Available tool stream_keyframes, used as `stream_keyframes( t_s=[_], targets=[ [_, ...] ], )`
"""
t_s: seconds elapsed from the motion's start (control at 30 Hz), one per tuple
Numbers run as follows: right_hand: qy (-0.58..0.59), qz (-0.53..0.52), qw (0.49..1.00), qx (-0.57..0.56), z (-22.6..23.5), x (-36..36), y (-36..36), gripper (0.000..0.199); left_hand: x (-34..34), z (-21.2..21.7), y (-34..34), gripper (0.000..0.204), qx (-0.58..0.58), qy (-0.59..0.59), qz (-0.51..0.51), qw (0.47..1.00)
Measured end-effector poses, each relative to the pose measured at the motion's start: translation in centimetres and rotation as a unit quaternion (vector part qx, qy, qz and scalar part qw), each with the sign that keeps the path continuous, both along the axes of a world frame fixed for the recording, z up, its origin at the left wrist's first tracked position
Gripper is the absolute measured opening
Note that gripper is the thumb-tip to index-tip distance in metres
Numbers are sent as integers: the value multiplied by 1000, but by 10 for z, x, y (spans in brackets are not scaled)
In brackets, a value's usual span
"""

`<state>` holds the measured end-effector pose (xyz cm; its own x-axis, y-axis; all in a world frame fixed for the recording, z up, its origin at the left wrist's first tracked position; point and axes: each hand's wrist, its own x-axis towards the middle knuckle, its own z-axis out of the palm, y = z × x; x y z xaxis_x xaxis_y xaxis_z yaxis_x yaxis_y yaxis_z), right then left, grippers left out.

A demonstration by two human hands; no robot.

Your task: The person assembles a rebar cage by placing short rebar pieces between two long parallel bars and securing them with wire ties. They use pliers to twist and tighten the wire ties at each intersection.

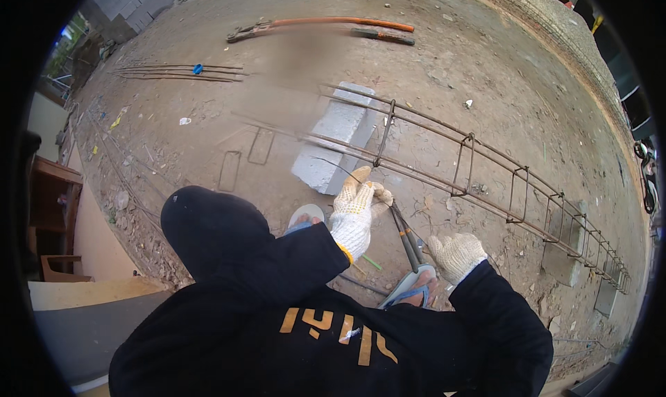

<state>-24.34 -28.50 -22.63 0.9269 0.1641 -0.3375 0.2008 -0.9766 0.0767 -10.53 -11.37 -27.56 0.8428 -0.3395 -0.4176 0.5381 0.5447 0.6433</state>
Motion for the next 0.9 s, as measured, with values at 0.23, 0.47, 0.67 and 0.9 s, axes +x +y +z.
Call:
stream_keyframes(
  t_s=[0.23, 0.47, 0.67, 0.9],
  targets=[
    [154, 45, 987, -5, -37, -5, -71, 18, -24, -52, -6, 42, 54, -81, -57, 994],
    [298, 35, 946, 121, -73, -30, 24, 34, -32, -106, 9, 46, 180, -25, -99, 978],
    [258, -41, 960, 100, 5, 3, 27, 36, -23, -126, 21, 36, 354, -91, -96, 926],
    [31, -125, 981, 142, 30, 79, -2, 27, 19, -77, -11, 27, 153, -60, 56, 985]
  ],
)
